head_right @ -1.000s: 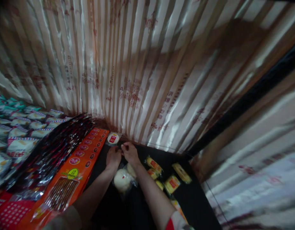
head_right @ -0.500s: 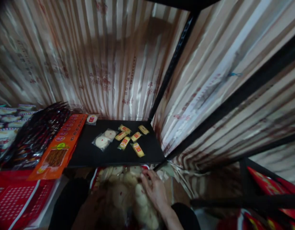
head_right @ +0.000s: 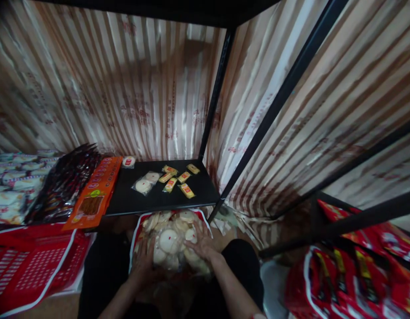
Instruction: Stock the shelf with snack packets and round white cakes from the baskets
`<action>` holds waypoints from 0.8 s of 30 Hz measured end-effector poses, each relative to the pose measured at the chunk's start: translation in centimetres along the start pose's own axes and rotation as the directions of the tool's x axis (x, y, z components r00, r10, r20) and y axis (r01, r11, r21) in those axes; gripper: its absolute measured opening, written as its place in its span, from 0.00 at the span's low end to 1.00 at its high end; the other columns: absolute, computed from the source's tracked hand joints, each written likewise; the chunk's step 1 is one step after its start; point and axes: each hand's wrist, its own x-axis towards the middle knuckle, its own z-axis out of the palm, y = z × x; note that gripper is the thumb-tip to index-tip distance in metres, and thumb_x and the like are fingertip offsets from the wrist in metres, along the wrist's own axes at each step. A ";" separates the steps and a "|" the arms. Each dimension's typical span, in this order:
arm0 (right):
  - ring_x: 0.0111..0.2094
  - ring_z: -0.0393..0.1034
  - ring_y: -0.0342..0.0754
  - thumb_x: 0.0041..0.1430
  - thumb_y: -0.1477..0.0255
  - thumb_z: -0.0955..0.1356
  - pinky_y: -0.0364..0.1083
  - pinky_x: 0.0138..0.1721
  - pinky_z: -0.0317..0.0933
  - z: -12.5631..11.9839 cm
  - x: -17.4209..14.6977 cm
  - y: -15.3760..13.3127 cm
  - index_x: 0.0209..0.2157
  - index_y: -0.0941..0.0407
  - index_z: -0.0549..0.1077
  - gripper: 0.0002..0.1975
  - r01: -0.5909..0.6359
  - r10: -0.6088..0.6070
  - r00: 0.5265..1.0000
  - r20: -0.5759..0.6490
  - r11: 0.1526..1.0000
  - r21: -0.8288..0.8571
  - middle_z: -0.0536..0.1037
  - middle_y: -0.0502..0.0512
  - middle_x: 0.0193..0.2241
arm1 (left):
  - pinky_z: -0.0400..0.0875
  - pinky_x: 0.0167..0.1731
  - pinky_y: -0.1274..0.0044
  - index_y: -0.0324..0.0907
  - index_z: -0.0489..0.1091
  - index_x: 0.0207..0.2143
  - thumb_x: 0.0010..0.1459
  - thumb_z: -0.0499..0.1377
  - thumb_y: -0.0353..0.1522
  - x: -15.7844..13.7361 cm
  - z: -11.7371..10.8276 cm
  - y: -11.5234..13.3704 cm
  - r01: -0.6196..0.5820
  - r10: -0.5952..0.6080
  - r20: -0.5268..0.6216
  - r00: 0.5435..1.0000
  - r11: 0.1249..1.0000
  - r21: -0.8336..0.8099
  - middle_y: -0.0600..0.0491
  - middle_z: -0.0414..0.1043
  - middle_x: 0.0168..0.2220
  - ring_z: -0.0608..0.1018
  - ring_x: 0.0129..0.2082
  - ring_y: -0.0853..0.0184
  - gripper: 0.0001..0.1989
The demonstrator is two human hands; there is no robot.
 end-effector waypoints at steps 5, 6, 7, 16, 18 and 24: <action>0.66 0.30 0.55 0.51 0.48 0.61 0.52 0.62 0.38 -0.2 -0.2 -0.4 0.65 0.53 0.41 0.46 0.001 -0.001 1.000 0.031 1.000 0.022 0.37 0.55 0.66 | 0.38 0.59 0.54 0.40 0.41 0.65 0.40 0.62 0.38 0.5 1.0 -0.6 -0.011 0.011 -0.078 0.997 1.000 -0.001 0.40 0.32 0.67 0.37 0.65 0.46 0.51; 0.66 0.30 0.55 0.51 0.48 0.61 0.52 0.62 0.38 -0.2 -0.2 -0.5 0.65 0.53 0.41 0.45 -0.004 0.003 0.999 0.032 1.000 0.019 0.38 0.54 0.66 | 0.38 0.59 0.54 0.41 0.41 0.65 0.40 0.62 0.38 0.4 1.2 -0.6 -0.012 0.011 -0.086 0.996 1.000 -0.004 0.41 0.32 0.67 0.37 0.65 0.45 0.51; 0.66 0.31 0.55 0.51 0.48 0.61 0.52 0.62 0.38 -0.1 -0.2 -0.5 0.65 0.52 0.41 0.45 -0.008 0.007 0.999 0.034 1.000 0.017 0.38 0.54 0.66 | 0.37 0.59 0.54 0.41 0.41 0.65 0.40 0.61 0.37 0.4 1.3 -0.6 -0.013 0.013 -0.090 0.996 1.000 -0.005 0.41 0.32 0.67 0.37 0.65 0.45 0.51; 0.65 0.33 0.57 0.50 0.48 0.63 0.52 0.62 0.37 1.4 -0.5 -1.0 0.64 0.52 0.44 0.45 -0.026 0.026 0.999 0.019 1.000 0.013 0.38 0.56 0.66 | 0.37 0.60 0.57 0.41 0.41 0.65 0.45 0.57 0.34 -0.6 0.5 -1.7 -0.006 0.007 -0.071 0.997 1.000 0.015 0.43 0.35 0.67 0.37 0.65 0.50 0.45; 0.65 0.32 0.56 0.51 0.48 0.62 0.52 0.62 0.36 2.1 -0.7 -1.7 0.64 0.53 0.44 0.45 -0.008 0.008 1.000 0.015 1.000 -0.003 0.39 0.56 0.66 | 0.37 0.60 0.57 0.43 0.41 0.65 0.45 0.56 0.32 -1.0 0.0 -2.4 0.022 -0.022 -0.067 0.997 1.000 0.000 0.44 0.35 0.67 0.37 0.65 0.51 0.45; 0.66 0.31 0.56 0.50 0.49 0.63 0.52 0.61 0.40 4.0 -1.6 -5.9 0.64 0.54 0.44 0.45 0.011 -0.011 1.000 -0.023 1.000 0.002 0.40 0.56 0.66 | 0.41 0.59 0.56 0.45 0.44 0.64 0.45 0.54 0.25 -2.1 -1.0 -5.0 0.139 -0.141 -0.119 0.983 0.990 -0.026 0.46 0.35 0.67 0.38 0.65 0.51 0.43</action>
